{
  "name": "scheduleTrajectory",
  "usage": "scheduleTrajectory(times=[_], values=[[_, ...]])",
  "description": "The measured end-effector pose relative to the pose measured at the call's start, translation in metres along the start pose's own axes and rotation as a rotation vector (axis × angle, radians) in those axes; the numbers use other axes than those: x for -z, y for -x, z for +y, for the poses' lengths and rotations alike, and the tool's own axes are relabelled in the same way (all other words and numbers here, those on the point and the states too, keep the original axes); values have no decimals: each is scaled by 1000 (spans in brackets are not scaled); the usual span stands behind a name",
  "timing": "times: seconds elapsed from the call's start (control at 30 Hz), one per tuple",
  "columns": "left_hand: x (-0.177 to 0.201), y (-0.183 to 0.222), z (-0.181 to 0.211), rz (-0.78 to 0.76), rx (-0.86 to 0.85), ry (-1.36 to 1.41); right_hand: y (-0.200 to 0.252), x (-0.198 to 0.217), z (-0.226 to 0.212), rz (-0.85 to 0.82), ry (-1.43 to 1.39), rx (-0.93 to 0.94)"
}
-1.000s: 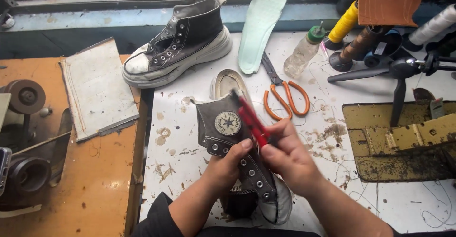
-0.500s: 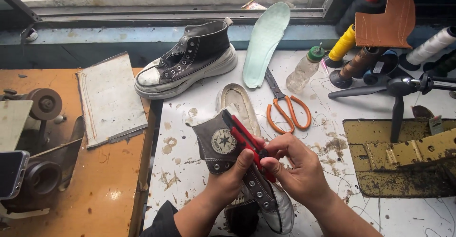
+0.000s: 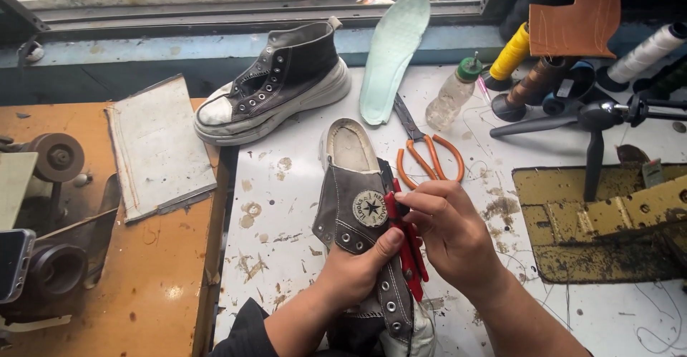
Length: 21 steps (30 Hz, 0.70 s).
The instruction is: Repairing a black canvas shoe by using an awl and nippers to prepare the edge of the upper.
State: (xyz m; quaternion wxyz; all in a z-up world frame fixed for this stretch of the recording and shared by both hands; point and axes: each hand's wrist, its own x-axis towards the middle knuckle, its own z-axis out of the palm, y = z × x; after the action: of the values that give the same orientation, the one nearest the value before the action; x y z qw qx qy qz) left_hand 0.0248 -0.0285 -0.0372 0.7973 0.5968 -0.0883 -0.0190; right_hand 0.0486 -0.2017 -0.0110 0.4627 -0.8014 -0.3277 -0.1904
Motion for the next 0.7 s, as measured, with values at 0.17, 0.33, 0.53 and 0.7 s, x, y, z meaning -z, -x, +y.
scheduleTrajectory(times=[0.17, 0.33, 0.53, 0.7], values=[[0, 0, -1, -30, -87, -66, 1, 2, -1, 32, 73, 5], [1, 3, -5, -57, -57, -35, -1, 3, -4, 29, 131, 29], [3, 5, -4, -134, -102, -181, 0, 2, 4, -75, 272, 16], [1, 9, -5, -248, -77, -208, -7, -1, -7, -24, 205, -39]])
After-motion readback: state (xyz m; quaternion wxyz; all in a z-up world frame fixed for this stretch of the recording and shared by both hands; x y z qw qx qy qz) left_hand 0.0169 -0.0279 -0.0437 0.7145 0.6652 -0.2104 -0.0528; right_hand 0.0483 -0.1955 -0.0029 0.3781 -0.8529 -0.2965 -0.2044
